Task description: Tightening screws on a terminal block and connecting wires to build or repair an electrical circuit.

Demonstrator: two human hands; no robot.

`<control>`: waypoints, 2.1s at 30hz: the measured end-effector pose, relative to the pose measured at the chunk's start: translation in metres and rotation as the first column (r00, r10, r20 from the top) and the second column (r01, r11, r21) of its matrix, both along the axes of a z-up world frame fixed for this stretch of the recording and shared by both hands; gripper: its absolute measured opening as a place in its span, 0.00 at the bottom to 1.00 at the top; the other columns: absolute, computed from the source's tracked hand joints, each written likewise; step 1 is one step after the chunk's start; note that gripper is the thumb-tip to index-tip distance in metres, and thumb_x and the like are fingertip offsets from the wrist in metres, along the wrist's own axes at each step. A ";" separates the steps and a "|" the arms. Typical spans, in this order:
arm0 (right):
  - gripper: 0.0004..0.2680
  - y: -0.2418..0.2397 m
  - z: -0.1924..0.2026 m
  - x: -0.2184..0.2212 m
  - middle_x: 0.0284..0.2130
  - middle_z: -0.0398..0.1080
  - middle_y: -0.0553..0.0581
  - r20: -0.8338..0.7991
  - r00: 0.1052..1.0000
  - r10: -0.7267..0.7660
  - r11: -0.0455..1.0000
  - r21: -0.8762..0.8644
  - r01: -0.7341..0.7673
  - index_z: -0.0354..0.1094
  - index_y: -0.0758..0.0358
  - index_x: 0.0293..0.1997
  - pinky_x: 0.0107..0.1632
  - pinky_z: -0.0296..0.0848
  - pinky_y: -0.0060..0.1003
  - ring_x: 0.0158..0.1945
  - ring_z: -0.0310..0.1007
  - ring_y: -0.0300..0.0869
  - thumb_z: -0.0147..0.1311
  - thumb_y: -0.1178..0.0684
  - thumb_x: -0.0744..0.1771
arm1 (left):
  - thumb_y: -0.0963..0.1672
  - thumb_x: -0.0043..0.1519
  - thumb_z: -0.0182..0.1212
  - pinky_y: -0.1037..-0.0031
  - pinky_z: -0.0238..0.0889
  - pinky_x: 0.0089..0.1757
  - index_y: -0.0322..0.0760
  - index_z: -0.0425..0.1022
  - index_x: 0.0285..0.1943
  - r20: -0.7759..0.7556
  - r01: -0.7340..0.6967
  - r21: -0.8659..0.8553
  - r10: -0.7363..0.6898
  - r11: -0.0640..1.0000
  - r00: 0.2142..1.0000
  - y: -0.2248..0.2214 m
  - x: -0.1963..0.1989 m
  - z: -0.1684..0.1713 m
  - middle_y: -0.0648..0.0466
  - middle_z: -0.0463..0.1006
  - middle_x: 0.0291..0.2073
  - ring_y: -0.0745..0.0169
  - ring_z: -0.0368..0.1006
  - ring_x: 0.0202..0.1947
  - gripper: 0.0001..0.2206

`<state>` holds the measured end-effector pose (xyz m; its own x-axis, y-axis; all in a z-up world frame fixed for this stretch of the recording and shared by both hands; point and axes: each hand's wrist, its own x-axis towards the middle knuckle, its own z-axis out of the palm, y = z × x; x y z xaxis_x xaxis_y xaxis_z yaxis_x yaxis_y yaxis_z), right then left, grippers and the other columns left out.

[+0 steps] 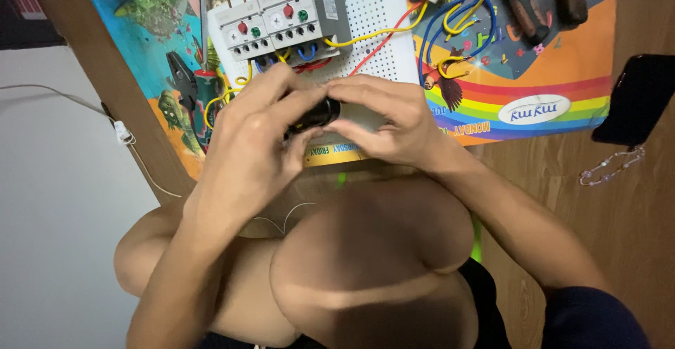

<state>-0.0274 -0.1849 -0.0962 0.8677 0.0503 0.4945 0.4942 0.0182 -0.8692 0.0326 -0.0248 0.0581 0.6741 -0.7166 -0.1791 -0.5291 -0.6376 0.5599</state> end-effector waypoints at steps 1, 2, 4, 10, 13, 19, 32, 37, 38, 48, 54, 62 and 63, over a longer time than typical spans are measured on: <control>0.11 -0.001 0.003 0.001 0.45 0.75 0.72 0.001 1.000 0.001 1.000 -0.003 -0.001 0.68 0.79 0.50 0.55 0.79 0.46 0.47 0.78 0.59 0.63 0.60 0.68 | 0.32 0.59 0.64 0.63 0.62 0.42 0.25 0.75 0.58 0.001 -0.001 -0.003 0.001 1.000 1.000 0.001 0.001 -0.001 0.44 0.70 0.41 0.43 0.69 0.41 0.17; 0.11 -0.003 0.006 0.001 0.47 0.74 0.73 -0.038 0.999 0.036 0.999 0.001 -0.036 0.67 0.79 0.53 0.57 0.78 0.45 0.49 0.78 0.59 0.62 0.61 0.68 | 0.30 0.56 0.59 0.61 0.62 0.42 0.25 0.75 0.57 0.047 0.060 -0.007 -0.060 0.998 0.997 0.002 0.002 -0.002 0.44 0.71 0.43 0.42 0.67 0.40 0.19; 0.12 -0.003 0.009 0.002 0.50 0.73 0.74 -0.076 0.995 0.071 0.997 0.002 -0.071 0.67 0.79 0.56 0.59 0.76 0.44 0.51 0.78 0.58 0.60 0.62 0.69 | 0.27 0.52 0.53 0.59 0.61 0.42 0.25 0.74 0.56 0.095 0.121 -0.013 -0.119 0.993 0.988 0.006 0.003 -0.003 0.43 0.73 0.44 0.41 0.64 0.39 0.22; 0.13 -0.003 0.013 0.003 0.51 0.73 0.74 -0.109 0.994 0.023 1.000 -0.015 -0.025 0.66 0.77 0.58 0.61 0.76 0.44 0.53 0.78 0.58 0.62 0.62 0.69 | 0.46 0.67 0.70 0.58 0.66 0.58 0.27 0.61 0.73 0.017 0.004 -0.102 -0.002 0.995 1.000 0.018 -0.002 -0.002 0.37 0.71 0.61 0.40 0.72 0.60 0.29; 0.12 -0.003 0.015 0.002 0.52 0.73 0.73 -0.134 0.990 0.041 0.998 -0.043 -0.047 0.66 0.76 0.59 0.62 0.74 0.45 0.55 0.77 0.57 0.56 0.61 0.70 | 0.47 0.65 0.75 0.63 0.70 0.49 0.23 0.70 0.64 0.179 -0.141 -0.118 0.160 0.983 0.971 0.018 -0.008 -0.006 0.41 0.74 0.51 0.47 0.75 0.50 0.26; 0.11 0.000 0.015 -0.001 0.51 0.73 0.69 -0.175 0.984 0.013 0.996 -0.088 -0.029 0.66 0.75 0.56 0.61 0.72 0.45 0.54 0.75 0.55 0.60 0.60 0.69 | 0.30 0.55 0.53 0.53 0.67 0.53 0.27 0.74 0.61 0.187 0.083 -0.257 -0.035 0.963 0.982 0.031 -0.002 -0.013 0.41 0.77 0.57 0.37 0.75 0.56 0.23; 0.12 0.002 0.021 -0.001 0.50 0.70 0.63 -0.230 0.973 0.000 0.993 -0.117 -0.028 0.64 0.72 0.60 0.59 0.70 0.40 0.51 0.71 0.47 0.56 0.57 0.71 | 0.37 0.56 0.60 0.51 0.64 0.63 0.36 0.65 0.71 0.125 -0.009 -0.295 0.048 0.955 0.991 0.038 -0.005 -0.005 0.45 0.70 0.68 0.40 0.66 0.69 0.29; 0.13 0.003 0.024 -0.002 0.56 0.71 0.64 -0.222 0.975 0.021 0.985 -0.161 -0.058 0.64 0.70 0.63 0.64 0.70 0.42 0.59 0.72 0.49 0.51 0.53 0.73 | 0.61 0.61 0.64 0.53 0.64 0.26 0.42 0.74 0.50 0.394 -0.293 -0.068 0.295 0.954 0.870 0.029 -0.014 -0.029 0.54 0.76 0.36 0.45 0.76 0.36 0.25; 0.13 0.004 0.021 -0.002 0.54 0.71 0.63 -0.232 0.973 0.016 0.987 -0.154 -0.052 0.64 0.70 0.63 0.62 0.70 0.41 0.56 0.72 0.47 0.53 0.53 0.72 | 0.50 0.59 0.66 0.53 0.66 0.32 0.39 0.74 0.52 0.288 -0.207 -0.134 0.238 0.969 0.928 0.030 -0.012 -0.028 0.52 0.76 0.42 0.44 0.74 0.41 0.17; 0.13 0.001 0.017 -0.003 0.55 0.71 0.62 -0.269 0.963 0.004 0.982 -0.180 -0.055 0.64 0.69 0.63 0.63 0.69 0.39 0.57 0.72 0.46 0.54 0.56 0.72 | 0.56 0.61 0.67 0.56 0.61 0.22 0.40 0.70 0.43 0.432 -0.262 -0.012 0.241 0.965 0.869 0.029 -0.011 -0.028 0.54 0.73 0.34 0.47 0.73 0.33 0.20; 0.12 0.004 0.023 0.000 0.49 0.71 0.62 -0.231 0.972 0.029 0.987 -0.148 -0.065 0.64 0.72 0.59 0.58 0.72 0.40 0.50 0.72 0.47 0.54 0.55 0.71 | 0.34 0.49 0.55 0.51 0.66 0.56 0.39 0.62 0.73 0.186 0.029 -0.251 0.019 0.968 0.982 0.043 -0.002 -0.017 0.49 0.69 0.70 0.44 0.64 0.71 0.36; 0.13 0.002 0.016 -0.001 0.53 0.70 0.63 -0.245 0.969 0.014 0.986 -0.160 -0.055 0.64 0.71 0.61 0.62 0.70 0.41 0.55 0.71 0.48 0.55 0.56 0.71 | 0.42 0.56 0.56 0.51 0.60 0.27 0.37 0.69 0.48 0.258 -0.089 -0.063 0.102 0.994 0.961 0.036 -0.003 -0.018 0.48 0.72 0.37 0.38 0.71 0.35 0.11; 0.13 0.002 0.017 -0.001 0.49 0.71 0.63 -0.240 0.971 0.005 0.988 -0.152 -0.042 0.64 0.73 0.60 0.58 0.71 0.40 0.50 0.71 0.48 0.55 0.55 0.71 | 0.31 0.47 0.50 0.51 0.62 0.32 0.37 0.70 0.57 0.209 0.017 -0.153 0.016 0.988 0.978 0.039 -0.001 -0.009 0.46 0.67 0.47 0.39 0.70 0.45 0.27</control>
<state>-0.0284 -0.1826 -0.0787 0.9570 0.1316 0.2587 0.2741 -0.1164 -0.9546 0.0319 0.0142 0.0486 0.6844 -0.7250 0.0776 -0.6450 -0.5523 0.5282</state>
